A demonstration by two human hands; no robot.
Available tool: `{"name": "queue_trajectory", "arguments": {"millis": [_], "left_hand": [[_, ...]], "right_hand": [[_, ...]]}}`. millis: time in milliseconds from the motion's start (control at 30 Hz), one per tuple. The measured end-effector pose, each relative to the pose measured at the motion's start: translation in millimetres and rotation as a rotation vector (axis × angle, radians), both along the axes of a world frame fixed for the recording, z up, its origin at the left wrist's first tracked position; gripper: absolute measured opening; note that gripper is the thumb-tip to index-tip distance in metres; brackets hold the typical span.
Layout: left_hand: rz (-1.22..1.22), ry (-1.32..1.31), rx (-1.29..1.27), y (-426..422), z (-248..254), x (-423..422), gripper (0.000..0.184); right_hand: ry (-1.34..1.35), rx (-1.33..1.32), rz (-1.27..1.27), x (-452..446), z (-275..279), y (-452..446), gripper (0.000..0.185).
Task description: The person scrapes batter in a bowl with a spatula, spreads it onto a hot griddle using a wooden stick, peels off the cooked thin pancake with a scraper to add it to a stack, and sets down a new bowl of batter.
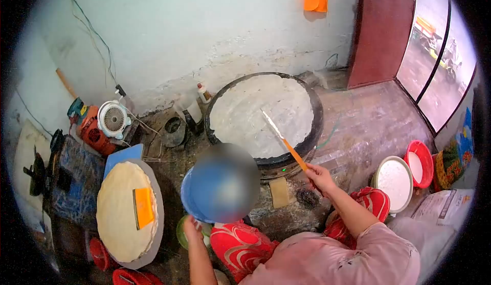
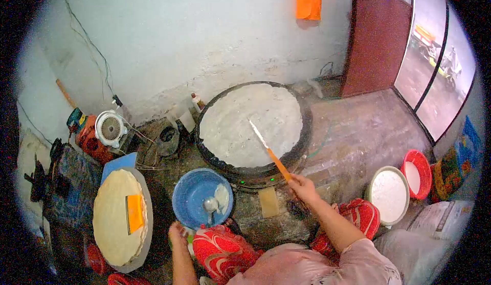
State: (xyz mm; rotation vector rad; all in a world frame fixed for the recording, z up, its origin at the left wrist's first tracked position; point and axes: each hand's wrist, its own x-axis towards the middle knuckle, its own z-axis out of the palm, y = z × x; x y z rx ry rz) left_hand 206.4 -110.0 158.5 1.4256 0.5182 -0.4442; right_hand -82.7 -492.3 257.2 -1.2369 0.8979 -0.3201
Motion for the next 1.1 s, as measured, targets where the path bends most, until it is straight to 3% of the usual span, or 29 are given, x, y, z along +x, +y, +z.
{"name": "queue_trajectory", "arguments": {"millis": [33, 100, 167, 300, 467, 567, 600, 633, 733, 867, 967, 1033, 1100], "left_hand": [[-0.076, -0.06, -0.11, -2.8, 11.3, 13.4, 0.024], [0.015, -0.21, -0.174, -59.7, 106.0, -13.1, 0.027], [-0.117, -0.289, -0.311, -101.7, 166.3, -29.6, 0.036], [-0.363, -0.294, -0.635, -171.2, 222.4, -65.6, 0.036], [-0.575, -0.273, -0.648, -224.2, 124.6, -54.8, 0.032], [-0.661, 0.044, -0.347, -237.6, 153.2, -83.6, 0.033], [-0.684, 0.052, -0.349, -239.2, 149.8, -88.8, 0.032], [-0.68, 0.058, -0.349, -241.6, 146.0, -91.6, 0.032], [-0.691, 0.088, -0.365, -248.4, 144.8, -94.3, 0.033], [-0.712, 0.131, -0.347, -254.3, 141.4, -91.6, 0.033], [-0.707, 0.148, -0.333, -258.4, 140.6, -92.4, 0.032], [-0.714, 0.149, -0.33, -260.0, 138.3, -92.5, 0.032], [-0.716, 0.148, -0.332, -260.5, 138.4, -93.4, 0.032]], "right_hand": [[0.044, 0.003, 0.003, 0.6, -3.7, -6.9, 0.049], [0.015, -0.03, 0.012, 4.5, -3.2, -17.2, 0.049], [-0.022, -0.071, -0.008, 12.5, -2.6, -29.8, 0.052], [-0.141, -0.063, -0.075, 28.1, -13.7, -60.0, 0.054], [-0.092, -0.012, -0.19, 48.6, -19.5, -98.5, 0.044], [-0.081, -0.057, -0.173, 62.2, -19.8, -120.9, 0.041], [-0.016, -0.055, -0.118, 67.1, -21.0, -130.8, 0.054], [-0.01, -0.054, -0.115, 72.2, -22.9, -138.9, 0.054], [0.104, -0.077, -0.154, 90.3, -32.1, -157.7, 0.047], [0.053, -0.046, -0.222, 104.9, -41.7, -173.1, 0.038], [0.113, -0.096, -0.137, 112.6, -41.6, -183.9, 0.038], [0.167, -0.156, -0.158, 117.1, -61.3, -194.2, 0.037], [0.296, -0.532, -0.114, 120.8, -75.9, -198.0, 0.038]]}}
